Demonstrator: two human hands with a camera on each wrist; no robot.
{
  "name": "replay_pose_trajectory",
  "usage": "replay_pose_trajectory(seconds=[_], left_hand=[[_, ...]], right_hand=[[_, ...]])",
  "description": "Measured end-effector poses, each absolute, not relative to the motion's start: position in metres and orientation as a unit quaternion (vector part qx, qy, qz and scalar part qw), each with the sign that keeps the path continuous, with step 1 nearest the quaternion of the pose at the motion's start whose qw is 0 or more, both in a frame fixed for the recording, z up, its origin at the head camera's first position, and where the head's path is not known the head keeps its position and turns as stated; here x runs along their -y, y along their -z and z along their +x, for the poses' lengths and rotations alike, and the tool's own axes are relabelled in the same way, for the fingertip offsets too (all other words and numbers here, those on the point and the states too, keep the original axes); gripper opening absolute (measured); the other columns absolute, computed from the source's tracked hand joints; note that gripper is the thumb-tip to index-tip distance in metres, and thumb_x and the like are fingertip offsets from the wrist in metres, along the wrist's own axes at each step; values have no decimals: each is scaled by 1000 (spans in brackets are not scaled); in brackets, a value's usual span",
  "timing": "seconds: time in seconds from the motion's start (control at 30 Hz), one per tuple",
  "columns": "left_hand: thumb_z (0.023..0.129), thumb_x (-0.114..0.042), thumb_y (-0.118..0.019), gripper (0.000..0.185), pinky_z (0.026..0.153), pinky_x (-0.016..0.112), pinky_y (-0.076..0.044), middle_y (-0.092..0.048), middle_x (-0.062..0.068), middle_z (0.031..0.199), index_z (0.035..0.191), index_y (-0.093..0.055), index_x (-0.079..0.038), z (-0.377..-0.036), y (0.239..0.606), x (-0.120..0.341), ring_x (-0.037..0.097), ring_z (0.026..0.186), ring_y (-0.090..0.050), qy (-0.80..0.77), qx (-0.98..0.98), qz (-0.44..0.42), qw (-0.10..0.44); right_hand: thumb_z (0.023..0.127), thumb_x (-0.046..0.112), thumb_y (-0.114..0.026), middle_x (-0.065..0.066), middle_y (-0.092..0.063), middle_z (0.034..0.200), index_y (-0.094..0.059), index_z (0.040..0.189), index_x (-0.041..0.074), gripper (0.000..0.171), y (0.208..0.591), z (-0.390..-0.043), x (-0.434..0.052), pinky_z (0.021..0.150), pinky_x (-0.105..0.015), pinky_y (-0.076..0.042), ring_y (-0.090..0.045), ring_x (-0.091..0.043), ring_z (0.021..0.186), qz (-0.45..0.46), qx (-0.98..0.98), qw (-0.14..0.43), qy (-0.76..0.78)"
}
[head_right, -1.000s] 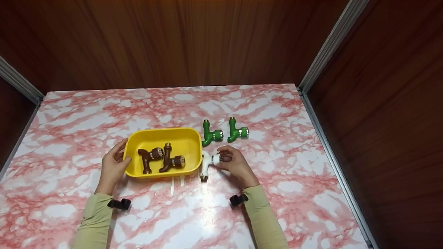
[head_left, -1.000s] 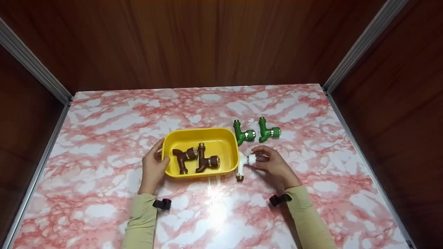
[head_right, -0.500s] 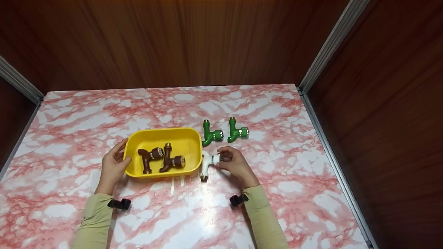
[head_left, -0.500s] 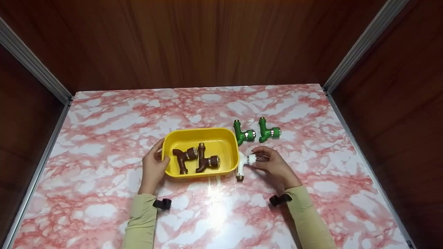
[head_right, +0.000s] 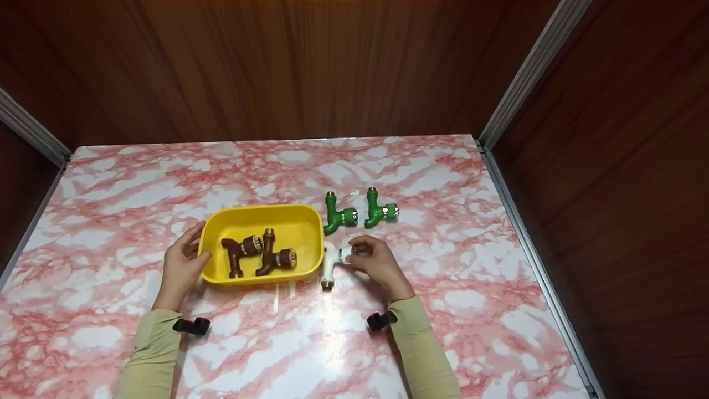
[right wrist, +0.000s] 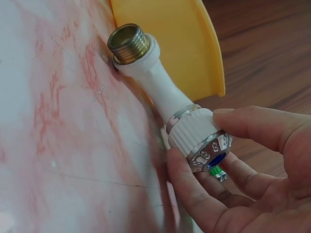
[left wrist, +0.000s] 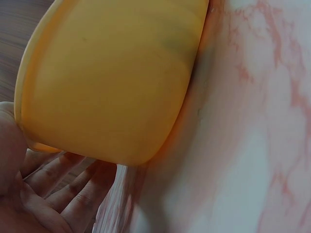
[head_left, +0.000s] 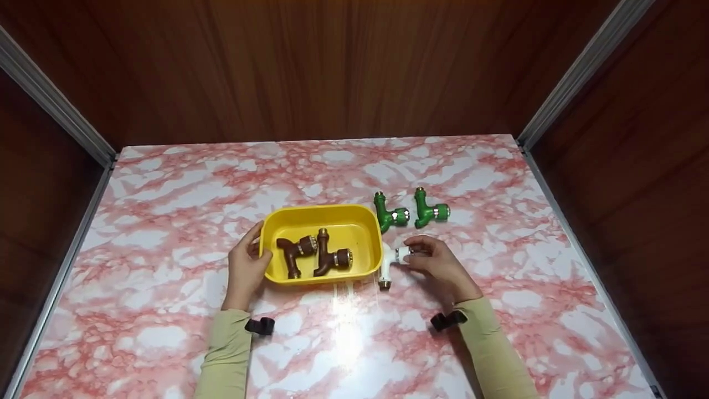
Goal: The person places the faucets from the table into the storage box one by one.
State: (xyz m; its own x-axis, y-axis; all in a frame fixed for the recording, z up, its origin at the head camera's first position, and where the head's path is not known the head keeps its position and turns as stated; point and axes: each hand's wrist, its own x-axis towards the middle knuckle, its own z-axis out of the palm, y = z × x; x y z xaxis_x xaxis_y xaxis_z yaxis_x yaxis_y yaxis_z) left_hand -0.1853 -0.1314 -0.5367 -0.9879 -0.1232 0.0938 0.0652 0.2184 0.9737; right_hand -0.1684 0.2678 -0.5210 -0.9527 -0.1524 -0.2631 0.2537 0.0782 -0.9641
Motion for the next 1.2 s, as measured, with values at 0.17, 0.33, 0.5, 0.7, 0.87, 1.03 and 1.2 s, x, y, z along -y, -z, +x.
replay_pose_trajectory(seconds=[0.17,0.33,0.5,0.7,0.87,1.03,1.2], left_hand=[[79,13,-58,65,73,22,-53,-56,15,130,139,-51,-12,-185,537,132,29,100,-61,627,775,14,79],[79,13,-57,65,73,21,-52,-57,16,126,139,-52,-12,-186,537,131,29,97,-61,632,771,14,79],[80,12,-58,64,72,21,-52,-58,15,125,139,-52,-13,-186,537,131,27,95,-61,631,772,13,78],[80,11,-58,65,73,23,-53,-56,14,129,140,-52,-13,-185,536,131,27,98,-61,628,775,19,73],[80,12,-58,66,72,23,-53,-56,14,129,140,-51,-14,-185,536,132,27,98,-60,620,781,19,72],[80,13,-57,66,70,23,-54,-53,15,133,141,-50,-13,-185,537,132,29,101,-60,623,779,14,71],[80,13,-58,66,70,24,-54,-54,14,131,140,-51,-13,-185,536,132,28,100,-60,626,776,15,72]], right_hand=[[82,-6,-66,-22,-58,108,-51,126,-9,47,521,-168,-268,88,-42,-50,-59,-30,96,43,-708,144,690],[82,-6,-67,-22,-60,109,-54,124,-9,44,521,-168,-270,86,-40,-52,-61,-27,94,45,-720,133,680],[81,-7,-66,-22,-59,111,-57,122,-4,43,517,-167,-273,89,-41,-50,-60,-31,99,66,-713,130,686],[77,-7,-70,-27,-54,117,-48,127,-11,54,521,-162,-276,94,-46,-46,-58,-37,106,79,-630,135,761],[76,-8,-70,-27,-49,121,-43,131,-11,61,522,-157,-280,96,-46,-45,-55,-38,109,106,-582,131,796],[76,-10,-69,-28,-45,122,-41,131,-11,63,519,-153,-283,96,-48,-44,-54,-41,109,113,-565,127,807],[76,-8,-70,-27,-47,122,-43,131,-11,61,517,-152,-287,96,-49,-43,-55,-42,108,103,-585,122,795]])
